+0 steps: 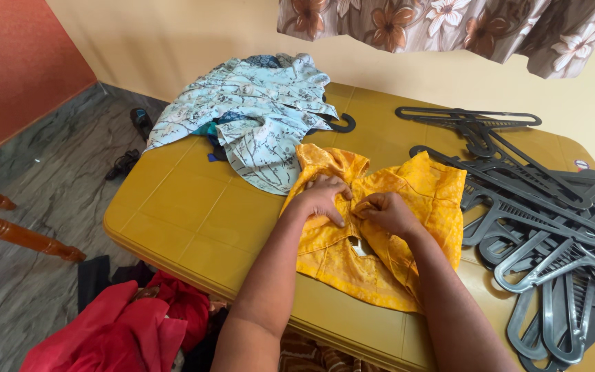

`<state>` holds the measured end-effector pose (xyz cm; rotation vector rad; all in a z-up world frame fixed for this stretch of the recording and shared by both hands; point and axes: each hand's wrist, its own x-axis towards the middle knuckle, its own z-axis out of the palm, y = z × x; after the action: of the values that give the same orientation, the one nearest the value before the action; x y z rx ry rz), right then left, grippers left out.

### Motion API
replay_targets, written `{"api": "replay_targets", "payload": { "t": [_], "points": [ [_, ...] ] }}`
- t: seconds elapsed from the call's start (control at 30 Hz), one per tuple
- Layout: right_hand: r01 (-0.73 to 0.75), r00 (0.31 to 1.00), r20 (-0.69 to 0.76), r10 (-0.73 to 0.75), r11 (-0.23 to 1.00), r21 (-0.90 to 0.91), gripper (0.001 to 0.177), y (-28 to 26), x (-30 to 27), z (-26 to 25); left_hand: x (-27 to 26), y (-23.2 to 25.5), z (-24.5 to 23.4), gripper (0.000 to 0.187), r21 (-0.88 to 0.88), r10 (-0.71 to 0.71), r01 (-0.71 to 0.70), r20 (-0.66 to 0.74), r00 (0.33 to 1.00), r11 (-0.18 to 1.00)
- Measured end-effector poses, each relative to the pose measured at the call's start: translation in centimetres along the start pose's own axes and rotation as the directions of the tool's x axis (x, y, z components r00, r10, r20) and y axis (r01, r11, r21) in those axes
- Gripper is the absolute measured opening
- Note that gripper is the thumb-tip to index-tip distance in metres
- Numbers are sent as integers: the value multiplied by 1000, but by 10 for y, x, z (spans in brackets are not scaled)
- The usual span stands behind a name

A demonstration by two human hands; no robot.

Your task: The person sits on the floor and places several garments onto black plastic hangers. They handle a blue patterned top, a light green floral dress, and a yellow top, arranging each on a hanger and setting them aside.

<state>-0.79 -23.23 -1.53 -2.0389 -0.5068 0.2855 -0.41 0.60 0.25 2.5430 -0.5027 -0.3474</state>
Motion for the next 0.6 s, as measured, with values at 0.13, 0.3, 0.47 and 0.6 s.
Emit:
{"api": "replay_targets", "payload": {
  "t": [0.13,0.3,0.47,0.6],
  "points": [
    [-26,999,-51,19,992,-121,15,-15,-5,7,-1,1,1,82,21,13,-13,-5,1000,1000],
    [173,973,-71,-220,896,-408,20,-30,-8,14,0,4,-2,85,61,-19,16,39,999,998],
    [300,936,19,-352,766,-569,13,-45,-16,21,0,10,-3,87,81,-61,56,56,997,995],
    [390,907,152,-392,651,-651,6,-50,-17,23,-1,11,-4,85,71,-78,74,57,995,995]
  ]
}}
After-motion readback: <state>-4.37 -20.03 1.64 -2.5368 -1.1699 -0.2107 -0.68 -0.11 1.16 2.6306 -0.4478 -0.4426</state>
